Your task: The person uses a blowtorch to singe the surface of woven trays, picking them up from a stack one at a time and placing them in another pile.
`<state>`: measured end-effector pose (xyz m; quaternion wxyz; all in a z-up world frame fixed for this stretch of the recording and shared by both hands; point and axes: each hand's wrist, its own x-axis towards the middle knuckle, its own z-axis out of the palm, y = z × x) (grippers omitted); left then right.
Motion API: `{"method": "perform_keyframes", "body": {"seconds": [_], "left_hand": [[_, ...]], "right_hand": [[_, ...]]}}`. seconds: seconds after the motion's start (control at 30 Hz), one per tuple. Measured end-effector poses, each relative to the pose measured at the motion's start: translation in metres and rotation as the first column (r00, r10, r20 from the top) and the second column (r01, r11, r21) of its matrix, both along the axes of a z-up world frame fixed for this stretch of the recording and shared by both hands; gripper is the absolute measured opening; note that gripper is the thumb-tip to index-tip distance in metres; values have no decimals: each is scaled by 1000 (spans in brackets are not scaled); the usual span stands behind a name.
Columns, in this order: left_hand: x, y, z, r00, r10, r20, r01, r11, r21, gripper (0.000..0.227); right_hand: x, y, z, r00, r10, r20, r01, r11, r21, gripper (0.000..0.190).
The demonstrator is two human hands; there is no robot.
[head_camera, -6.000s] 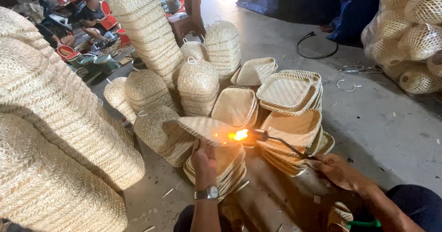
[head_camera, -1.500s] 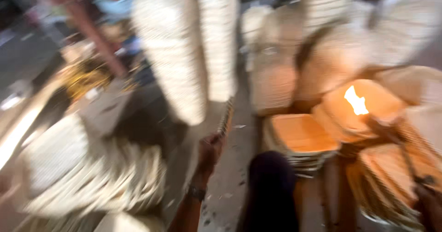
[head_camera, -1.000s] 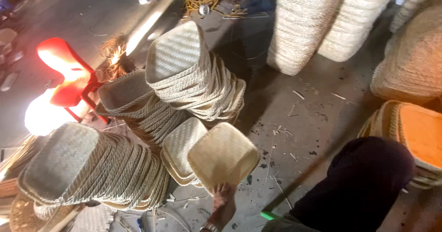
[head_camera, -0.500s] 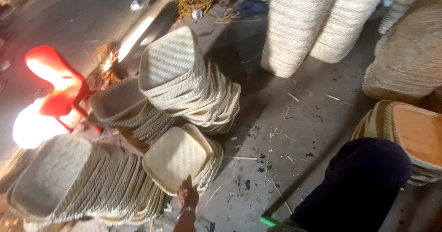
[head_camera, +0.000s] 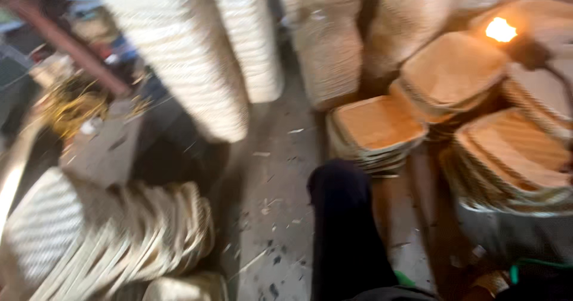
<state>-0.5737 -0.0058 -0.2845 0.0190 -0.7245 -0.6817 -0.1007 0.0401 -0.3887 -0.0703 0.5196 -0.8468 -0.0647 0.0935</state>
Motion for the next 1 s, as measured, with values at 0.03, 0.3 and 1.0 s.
{"method": "perform_keyframes", "body": {"seconds": [0.03,0.3,1.0], "left_hand": [[28,13,8,997,-72,27,71,997,39,47],[150,83,15,669,-725,161,641,673,370,33],[505,76,30,688,-357,632,705,535,-466,10]], "right_hand": [[3,0,9,1000,-10,14,10,1000,19,38],[-5,-9,55,997,-18,69,2,976,219,38],[-10,-14,65,978,-160,-132,149,985,-91,50]]}}
